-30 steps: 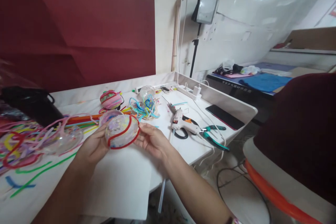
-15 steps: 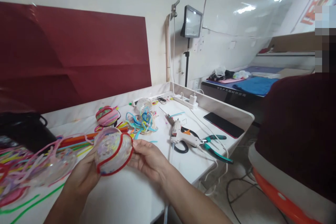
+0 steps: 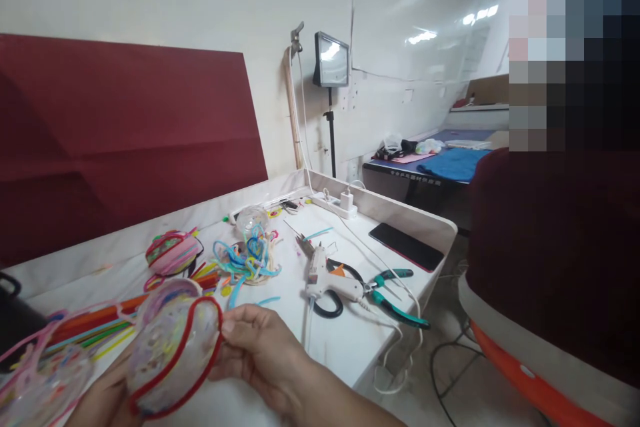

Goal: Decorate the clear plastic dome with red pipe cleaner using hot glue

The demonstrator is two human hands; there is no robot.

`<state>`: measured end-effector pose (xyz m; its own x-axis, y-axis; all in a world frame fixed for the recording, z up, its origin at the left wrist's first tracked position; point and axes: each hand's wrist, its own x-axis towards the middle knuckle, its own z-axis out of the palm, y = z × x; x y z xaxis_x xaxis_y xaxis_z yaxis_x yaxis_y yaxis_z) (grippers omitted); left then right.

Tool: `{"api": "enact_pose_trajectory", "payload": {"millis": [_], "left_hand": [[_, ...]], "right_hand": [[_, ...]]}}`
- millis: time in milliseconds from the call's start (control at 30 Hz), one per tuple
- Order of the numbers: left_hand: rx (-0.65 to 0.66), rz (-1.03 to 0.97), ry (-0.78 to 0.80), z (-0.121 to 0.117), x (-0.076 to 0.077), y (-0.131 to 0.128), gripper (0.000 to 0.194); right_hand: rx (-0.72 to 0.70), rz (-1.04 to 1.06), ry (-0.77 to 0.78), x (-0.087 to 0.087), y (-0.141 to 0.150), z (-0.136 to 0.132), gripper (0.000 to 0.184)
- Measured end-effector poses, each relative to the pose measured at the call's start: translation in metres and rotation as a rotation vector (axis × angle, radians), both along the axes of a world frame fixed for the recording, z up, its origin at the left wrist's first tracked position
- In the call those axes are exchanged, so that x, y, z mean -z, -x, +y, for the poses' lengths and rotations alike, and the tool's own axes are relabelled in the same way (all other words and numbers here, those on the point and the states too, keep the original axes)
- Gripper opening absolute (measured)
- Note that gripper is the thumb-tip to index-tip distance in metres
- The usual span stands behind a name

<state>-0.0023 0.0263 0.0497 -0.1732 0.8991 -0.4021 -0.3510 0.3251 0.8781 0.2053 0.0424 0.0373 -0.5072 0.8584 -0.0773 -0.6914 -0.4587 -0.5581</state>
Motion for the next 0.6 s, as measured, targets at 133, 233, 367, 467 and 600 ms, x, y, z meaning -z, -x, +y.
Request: {"api": "enact_pose_trajectory", "payload": {"millis": [133,233,367,467,600], "left_hand": [[-0.142,0.073,-0.044,0.000,-0.003,-0.013,0.114],[-0.193,0.082,-0.046,-0.003,-0.010,-0.030,0.102],[-0.157,0.088,-0.053,-0.003,-0.013,-0.039,0.102],[-0.107,0.102,-0.051,-0.001,-0.010,-0.038,0.100],[-0.113,0.102,-0.003,0.001,-0.005,-0.036,0.080]], "right_hand": [[0.102,-0.148,-0.113,0.001,-0.016,-0.004,0.065],[0.224,-0.324,-0.256,0.009,-0.032,-0.013,0.051],[0.469,-0.707,-0.592,0.024,-0.056,-0.030,0.015],[0.608,-0.870,-0.807,0.034,-0.071,-0.038,0.016],[0.736,-0.945,-1.029,0.043,-0.083,-0.041,0.017]]}}
